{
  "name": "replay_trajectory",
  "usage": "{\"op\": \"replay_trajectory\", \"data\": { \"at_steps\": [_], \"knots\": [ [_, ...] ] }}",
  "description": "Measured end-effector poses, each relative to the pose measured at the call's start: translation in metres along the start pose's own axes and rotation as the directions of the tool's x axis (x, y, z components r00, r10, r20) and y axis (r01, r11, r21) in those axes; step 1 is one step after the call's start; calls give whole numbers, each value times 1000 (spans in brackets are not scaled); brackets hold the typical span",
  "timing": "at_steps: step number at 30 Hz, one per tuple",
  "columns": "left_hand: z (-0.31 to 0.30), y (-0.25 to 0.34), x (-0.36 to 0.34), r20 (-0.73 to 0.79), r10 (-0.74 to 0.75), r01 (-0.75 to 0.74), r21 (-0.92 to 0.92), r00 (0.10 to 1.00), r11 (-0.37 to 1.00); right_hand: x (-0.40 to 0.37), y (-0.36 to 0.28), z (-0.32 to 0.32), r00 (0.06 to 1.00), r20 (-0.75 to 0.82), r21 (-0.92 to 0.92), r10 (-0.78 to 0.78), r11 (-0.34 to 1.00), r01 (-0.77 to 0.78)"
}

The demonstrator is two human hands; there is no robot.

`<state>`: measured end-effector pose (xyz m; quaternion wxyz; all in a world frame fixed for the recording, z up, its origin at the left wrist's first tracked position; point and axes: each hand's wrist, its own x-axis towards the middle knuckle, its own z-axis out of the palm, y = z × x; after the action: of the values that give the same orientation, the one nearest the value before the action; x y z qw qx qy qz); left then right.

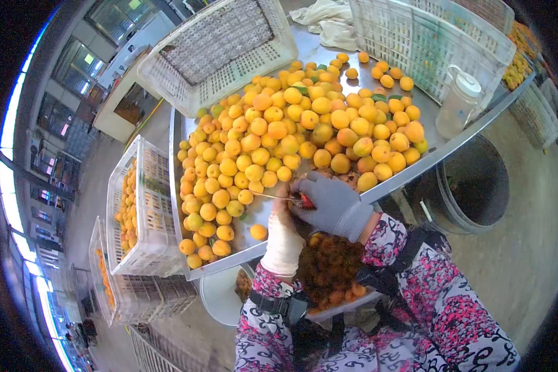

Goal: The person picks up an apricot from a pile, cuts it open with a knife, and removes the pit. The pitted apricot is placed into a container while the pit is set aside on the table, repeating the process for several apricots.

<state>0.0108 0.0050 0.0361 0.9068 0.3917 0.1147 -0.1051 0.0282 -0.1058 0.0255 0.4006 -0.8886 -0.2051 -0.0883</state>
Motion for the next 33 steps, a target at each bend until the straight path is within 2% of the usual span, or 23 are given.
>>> {"op": "replay_trajectory", "data": {
  "at_steps": [3, 4, 6, 7, 8, 9, 10, 11, 12, 13, 14, 15, 16, 17, 19, 21, 22, 23, 25, 27, 29, 31, 33],
  "knots": [
    [-40, -13, 20, 89, -23, 24, -10, 996, 1000, -5, -4, 5, 998, -10, 11, 62, 998, -62],
    [-33, -11, 15, -72, -56, 57, 10, 996, 998, -4, -3, 5, 999, -5, 15, 52, 999, -52],
    [-22, -2, 3, -57, -31, 33, 34, 998, 999, 0, 3, 3, 971, -126, 307, 204, 939, -158],
    [-20, -1, -1, -38, -18, 20, 59, 999, 998, 3, 9, 0, 973, -120, 307, 196, 940, -151],
    [-35, -10, 8, 65, 142, -152, 205, 988, 967, 7, 17, -3, 938, -212, 294, 275, 933, -207],
    [-51, -17, 5, 60, 146, -155, 204, 987, 967, 11, 23, -5, 886, -303, 289, 351, 920, -265],
    [-43, -9, -7, 266, 130, -279, 660, 955, 697, 14, 28, -5, 886, -301, 292, 351, 919, -265],
    [-32, -1, -19, 426, -1, -416, 882, 905, 221, 16, 33, -4, 882, -267, 335, 387, 896, -292],
    [-17, 9, -27, 384, -160, -330, 900, 909, 284, 16, 35, -4, 876, -231, 374, 423, 870, -321],
    [-20, 9, -28, 383, -162, -328, 900, 909, 286, 16, 35, -3, 876, -229, 374, 425, 869, -324],
    [-25, 8, -28, 524, -152, -530, 848, 838, -3, 17, 33, -1, 882, -189, 339, 431, 872, -354],
    [-29, 7, -27, 644, -187, -668, 685, 742, -290, 18, 32, 0, 887, -149, 302, 438, 874, -380],
    [-34, 8, -24, 678, -118, -685, 693, 725, -226, 18, 30, 1, 887, -148, 300, 438, 874, -382],
    [-40, 13, -21, 678, -118, -685, 693, 725, -223, 17, 29, 2, 891, -133, 365, 434, 857, -363],
    [-53, 30, -13, 556, 137, -535, 829, 820, -165, 17, 28, 3, 894, -119, 429, 432, 834, -345],
    [-71, 43, 0, 533, 226, -413, 809, 815, -418, 17, 28, 4, 879, -78, 481, 470, 790, -380],
    [-76, 43, 4, 436, 246, -264, 815, 866, -516, 16, 27, 3, 878, -80, 481, 472, 790, -381],
    [-80, 42, 5, 437, 244, -266, 815, 866, -516, 16, 26, 2, 878, -43, 472, 476, 785, -402],
    [-84, 40, 9, 309, 112, -166, 743, 944, -648, 14, 23, 1, 878, -7, 462, 479, 780, -422],
    [-80, 39, 13, 265, 85, -159, 773, 960, -614, 11, 19, 1, 902, 1, 448, 432, 806, -387],
    [-76, 39, 15, 121, -1, -103, 842, 993, -529, 8, 7, -5, 910, -9, 406, 415, 833, -376],
    [-76, 39, 19, 103, -2, -87, 839, 995, -537, 6, 4, -7, 918, -23, 363, 396, 859, -361],
    [-76, 39, 19, 83, -3, -71, 836, 997, -545, 4, 9, -4, 928, 49, 424, 370, 834, -355]
  ]
}}
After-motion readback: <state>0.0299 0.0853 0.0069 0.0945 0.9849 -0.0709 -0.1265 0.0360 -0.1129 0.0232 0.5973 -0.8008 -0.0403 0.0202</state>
